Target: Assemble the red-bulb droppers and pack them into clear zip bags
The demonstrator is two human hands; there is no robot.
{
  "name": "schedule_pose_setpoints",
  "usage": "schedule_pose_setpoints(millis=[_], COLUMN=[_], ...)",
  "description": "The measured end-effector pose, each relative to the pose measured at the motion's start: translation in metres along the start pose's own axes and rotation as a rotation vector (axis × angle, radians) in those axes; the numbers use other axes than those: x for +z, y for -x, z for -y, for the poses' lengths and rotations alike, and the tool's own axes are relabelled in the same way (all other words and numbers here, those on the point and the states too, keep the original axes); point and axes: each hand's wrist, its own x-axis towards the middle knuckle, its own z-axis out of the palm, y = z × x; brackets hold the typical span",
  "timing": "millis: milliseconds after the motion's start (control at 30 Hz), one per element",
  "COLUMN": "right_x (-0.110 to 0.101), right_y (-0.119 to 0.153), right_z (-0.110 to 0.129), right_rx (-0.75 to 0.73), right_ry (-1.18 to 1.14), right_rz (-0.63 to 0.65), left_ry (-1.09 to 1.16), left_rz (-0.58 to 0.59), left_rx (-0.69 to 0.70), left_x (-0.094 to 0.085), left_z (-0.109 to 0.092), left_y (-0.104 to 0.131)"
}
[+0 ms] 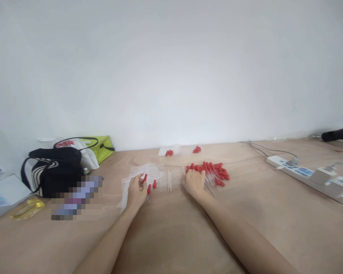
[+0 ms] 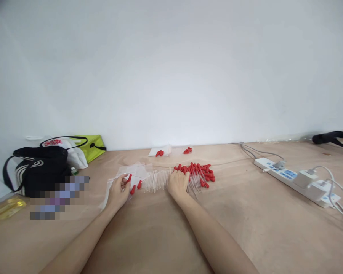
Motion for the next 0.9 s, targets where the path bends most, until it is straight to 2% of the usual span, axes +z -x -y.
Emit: schedule_pose_setpoints(millis=[100, 267, 367, 467, 567, 700, 900], right_x=[-0.003, -0.006, -0.014, -0.024, -0.029, -0.028, -0.025], right_y=[0.016, 0.054, 0.071, 0.080, 0.083, 0.082, 0.080], right_z=[-0.020, -0.065, -0.081, -0.082, -0.073, -0.064, -0.066], right_rx=[-0.125, -0.323, -0.418, -0.485, -0.500, -0.529, -0.537], right_ry=[-0.124, -0.437, -0.515, -0.527, -0.551, -0.569, -0.569], right_rz=[-0.093, -0.176, -0.220, -0.173, -0.103, -0.044, 0.015], left_ry=[0.104, 0.258, 0.297, 0.285, 0.265, 0.264, 0.285], left_rz=[0.025, 0.290, 0.450, 0.513, 0.530, 0.538, 0.567], left_rx=[0.112, 0.219, 0.245, 0.250, 0.254, 0.272, 0.284], left_x=[0.003, 0.015, 0.022, 0.026, 0.025, 0.023, 0.021], left_z=[-0.012, -0.041, -0.055, -0.063, -0.066, -0.065, -0.067], left_y=[0.010, 0.045, 0.063, 0.071, 0.071, 0.070, 0.070])
